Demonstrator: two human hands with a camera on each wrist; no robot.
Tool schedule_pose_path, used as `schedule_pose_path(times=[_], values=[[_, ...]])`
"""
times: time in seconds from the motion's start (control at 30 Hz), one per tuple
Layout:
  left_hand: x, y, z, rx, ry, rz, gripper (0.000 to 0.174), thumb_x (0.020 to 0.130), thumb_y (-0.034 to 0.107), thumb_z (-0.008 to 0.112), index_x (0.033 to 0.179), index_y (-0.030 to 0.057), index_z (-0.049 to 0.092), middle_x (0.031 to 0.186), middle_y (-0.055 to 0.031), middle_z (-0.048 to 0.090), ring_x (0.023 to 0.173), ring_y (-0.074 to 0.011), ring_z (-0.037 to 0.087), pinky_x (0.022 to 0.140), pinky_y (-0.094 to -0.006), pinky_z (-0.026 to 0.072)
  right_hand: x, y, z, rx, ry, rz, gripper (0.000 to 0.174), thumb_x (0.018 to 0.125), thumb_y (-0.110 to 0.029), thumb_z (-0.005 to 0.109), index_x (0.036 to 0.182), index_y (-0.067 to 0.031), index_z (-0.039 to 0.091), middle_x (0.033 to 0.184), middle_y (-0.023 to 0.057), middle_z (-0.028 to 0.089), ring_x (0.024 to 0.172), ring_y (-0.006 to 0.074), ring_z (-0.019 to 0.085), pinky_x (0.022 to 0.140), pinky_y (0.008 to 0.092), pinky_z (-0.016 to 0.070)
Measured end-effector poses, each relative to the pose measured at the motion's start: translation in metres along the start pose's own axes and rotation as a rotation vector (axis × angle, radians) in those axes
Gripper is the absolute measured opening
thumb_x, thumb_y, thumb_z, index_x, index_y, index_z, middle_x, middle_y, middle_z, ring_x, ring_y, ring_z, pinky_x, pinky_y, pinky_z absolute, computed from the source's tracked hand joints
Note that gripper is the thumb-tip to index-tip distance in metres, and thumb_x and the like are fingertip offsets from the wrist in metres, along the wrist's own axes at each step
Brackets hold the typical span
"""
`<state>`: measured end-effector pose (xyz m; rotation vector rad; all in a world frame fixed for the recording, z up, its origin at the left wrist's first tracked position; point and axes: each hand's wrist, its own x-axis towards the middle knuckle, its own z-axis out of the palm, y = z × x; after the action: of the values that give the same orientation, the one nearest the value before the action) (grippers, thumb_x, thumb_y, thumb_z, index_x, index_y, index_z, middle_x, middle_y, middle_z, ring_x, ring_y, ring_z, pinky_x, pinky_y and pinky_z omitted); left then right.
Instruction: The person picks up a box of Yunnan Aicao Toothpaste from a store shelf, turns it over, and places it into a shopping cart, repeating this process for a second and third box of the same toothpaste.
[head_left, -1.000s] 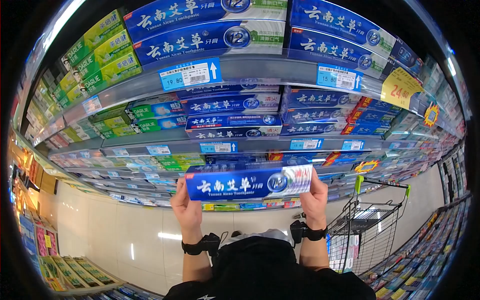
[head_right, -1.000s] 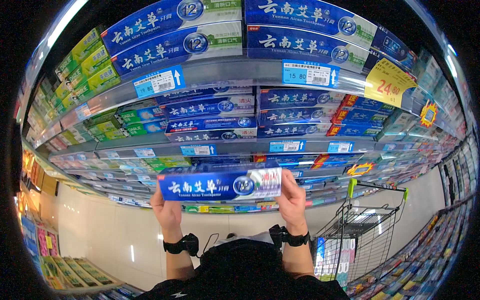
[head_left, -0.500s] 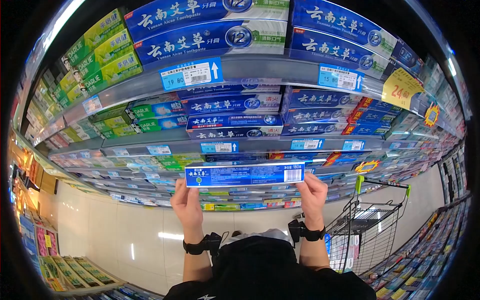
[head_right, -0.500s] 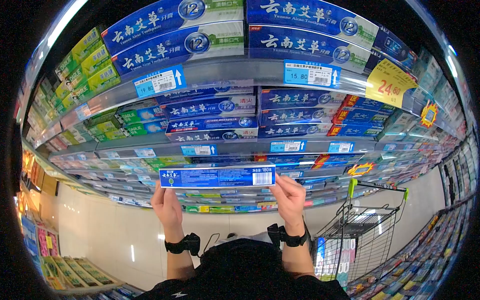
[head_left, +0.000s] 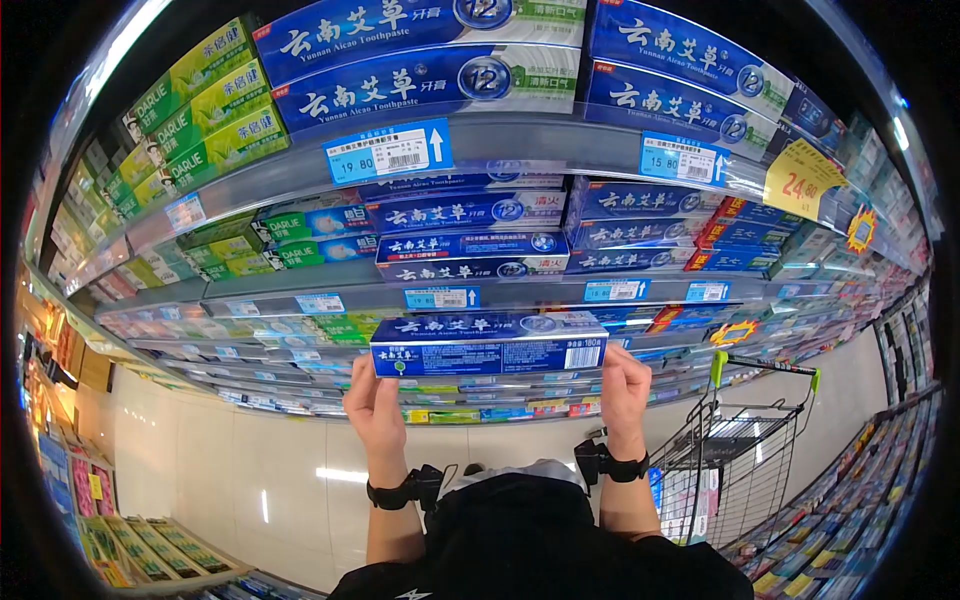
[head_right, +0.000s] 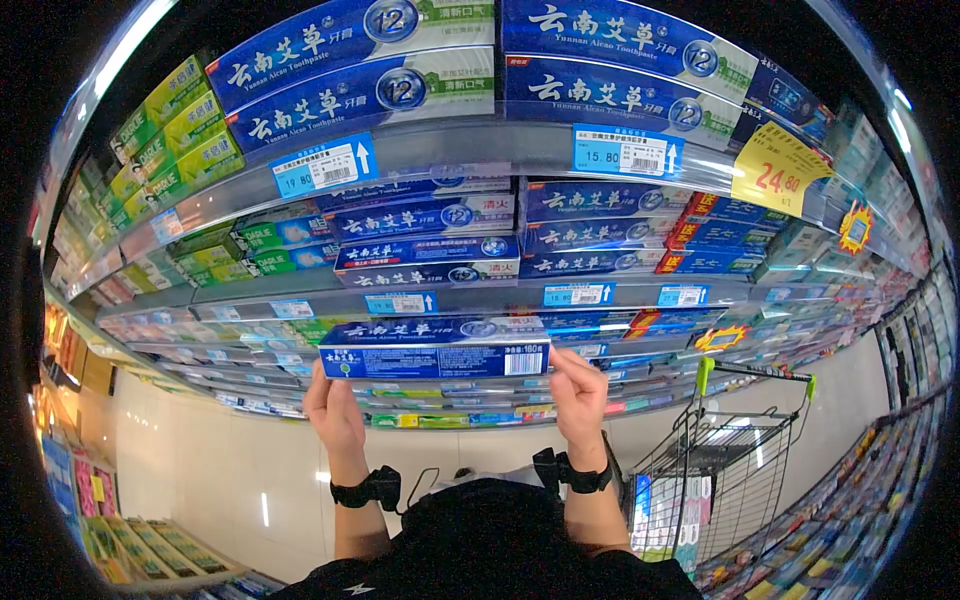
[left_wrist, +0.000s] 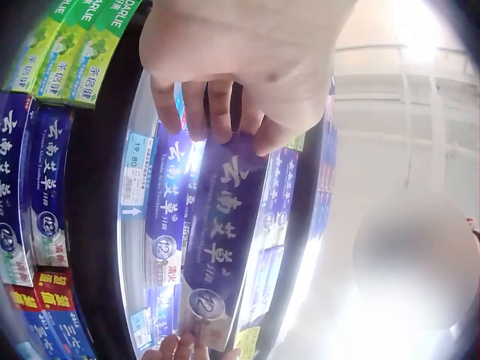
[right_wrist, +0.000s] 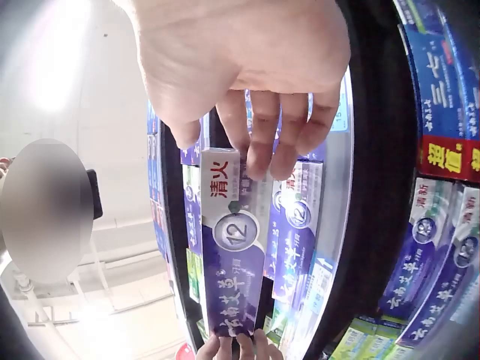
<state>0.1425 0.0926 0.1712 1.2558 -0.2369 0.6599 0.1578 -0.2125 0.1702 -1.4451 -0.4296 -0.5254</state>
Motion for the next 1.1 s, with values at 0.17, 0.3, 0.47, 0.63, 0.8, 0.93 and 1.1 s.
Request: schedule_pose_path(times=[0.17,0.3,0.47,0.63,0.8,0.93,1.1], values=[[0.0,-0.01,-0.013,-0.086,-0.019,0.027,0.031,0.093,0.006,0.053,0.12,-0.0068,0.059,0.114,-0.0112,0.057,0.106,-0.0166,0.051,0.095,-0.0313,0.0378,-0.01,0.011,0.0,-0.003,0.055,0.063,0.04,0.092,-0.028,0.064,0.115,0.0058,0.065,0.099,0.0114,0.067,0.079,0.0109,0.055,0.068,0.0243,0.0417],[-0.003,-0.019,-0.025,-0.355,0.018,-0.084,0.026,0.096,0.012,0.051,0.118,-0.0023,0.055,0.122,-0.015,0.056,0.112,-0.0198,0.051,0.1,-0.0352,0.0366,-0.016,0.007,0.009,-0.106,0.116,0.131,0.039,0.092,-0.026,0.065,0.114,0.0058,0.065,0.103,0.0139,0.068,0.085,0.0132,0.059,0.074,0.0256,0.0448],[-0.005,-0.024,-0.021,-0.229,0.021,-0.061,0.015,0.1,0.012,0.046,0.114,0.0066,0.049,0.119,-0.0111,0.056,0.11,-0.0186,0.053,0.099,-0.0347,0.0387,-0.014,-0.014,0.032,-0.114,0.147,0.172,0.028,0.089,-0.009,0.066,0.113,0.0057,0.066,0.114,0.0196,0.066,0.103,0.0201,0.063,0.09,0.03,0.0481],[-0.018,-0.029,-0.014,-0.196,0.087,-0.257,0.018,0.096,0.001,0.051,0.113,0.0067,0.048,0.116,-0.0093,0.056,0.107,-0.0146,0.052,0.097,-0.0313,0.0398,-0.036,-0.014,0.047,-0.097,0.307,0.339,0.027,0.087,0.0,0.065,0.113,0.0068,0.065,0.118,0.0196,0.064,0.102,0.0199,0.063,0.086,0.028,0.0497],[-0.02,-0.05,-0.011,-0.154,0.009,-0.367,0.014,0.096,0.005,0.053,0.11,0.0036,0.05,0.11,-0.0094,0.058,0.104,-0.0144,0.054,0.096,-0.0314,0.0404,-0.054,-0.035,0.04,-0.159,0.366,0.415,0.029,0.087,0.0,0.066,0.114,0.0076,0.064,0.121,0.0216,0.062,0.111,0.0209,0.058,0.096,0.029,0.044],[-0.026,-0.064,0.008,-0.131,-0.07,-0.418,0.016,0.097,0.007,0.054,0.111,0.002,0.051,0.112,-0.0104,0.059,0.103,-0.0139,0.056,0.093,-0.0306,0.0428,-0.08,-0.041,0.023,-0.229,0.391,0.393,0.03,0.086,0.0,0.067,0.115,0.0073,0.063,0.122,0.0199,0.062,0.111,0.019,0.058,0.096,0.0282,0.0444],[-0.04,-0.054,0.05,-0.093,-0.226,-0.473,0.019,0.096,0.007,0.055,0.112,-0.0023,0.052,0.111,-0.0131,0.062,0.101,-0.0154,0.058,0.09,-0.0285,0.0443,-0.108,-0.054,-0.009,-0.173,0.528,0.424,0.035,0.088,-0.005,0.068,0.12,0.0073,0.061,0.113,0.0144,0.067,0.103,0.0133,0.059,0.091,0.0259,0.046]])
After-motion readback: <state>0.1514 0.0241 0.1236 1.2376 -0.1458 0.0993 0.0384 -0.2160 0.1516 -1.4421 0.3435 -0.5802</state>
